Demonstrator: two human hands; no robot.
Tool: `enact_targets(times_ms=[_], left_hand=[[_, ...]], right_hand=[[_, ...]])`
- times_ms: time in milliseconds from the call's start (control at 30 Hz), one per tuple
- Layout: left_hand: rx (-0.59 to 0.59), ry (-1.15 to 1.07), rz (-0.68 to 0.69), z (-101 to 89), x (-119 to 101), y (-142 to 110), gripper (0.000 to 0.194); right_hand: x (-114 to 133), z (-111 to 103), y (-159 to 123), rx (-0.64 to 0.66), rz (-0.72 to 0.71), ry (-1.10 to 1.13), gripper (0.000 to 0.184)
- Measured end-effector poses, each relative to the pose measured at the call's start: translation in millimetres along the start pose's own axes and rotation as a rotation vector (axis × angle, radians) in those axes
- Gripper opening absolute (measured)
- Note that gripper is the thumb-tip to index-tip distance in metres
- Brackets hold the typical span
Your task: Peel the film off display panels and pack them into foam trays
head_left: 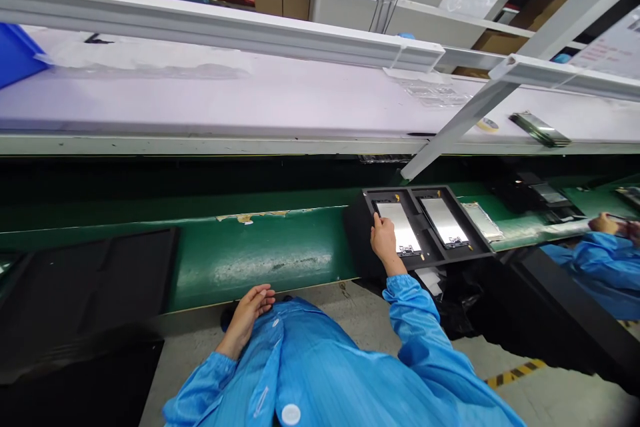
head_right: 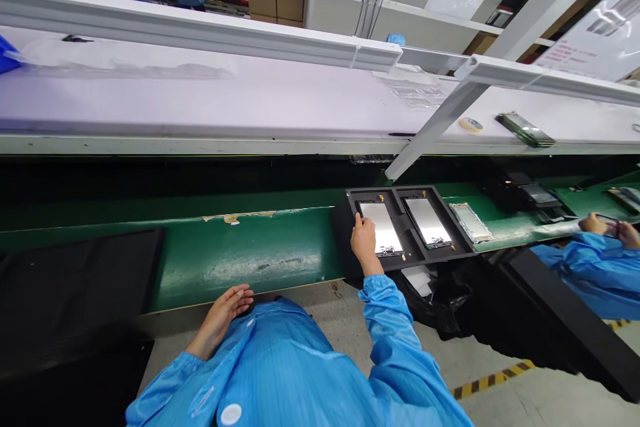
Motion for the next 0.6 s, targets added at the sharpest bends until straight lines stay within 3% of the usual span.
enact_targets(times_ms=[233,333,433,533,600], left_hand=[[-0.012,0.011,0.05,6.5,-2.0,6.2,0.045],[-0.043,-0.023,0.063,10.8,-10.3,11.8,0.041],[-0.092,-0.085,0.083,7.3,-21.1,17.7,0.041],[-0.108,-0.102,0.089,2.4,-26.0,18.2,0.041],[-0.107,-0.1,0.089,-0.3,-26.3,16.6,0.04]], right_hand=[[-18.7,1.1,2.5,-0.074,-0.094,-0.002,0.05],[-2.6,-7.8,19.3,-0.145,-0.163,-0.044,0.042],[55.0,-55.4,24.9,-0.268,-0.238,0.249,0.045],[121.9,-122.3,6.9,-0.109,-0.308,0.802,0.049],[154.4,-162.1,-6.8,-0.031,-0.44,1.043,0.049]])
Point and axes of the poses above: each hand's wrist, its own y-axis towards the middle knuckle, its own z-axis out of the palm, x = y × z, the point moved 4 cm from there along y, towards the middle knuckle, and after that the axes turned 7 degrees about -x, right-handed, at the moved point
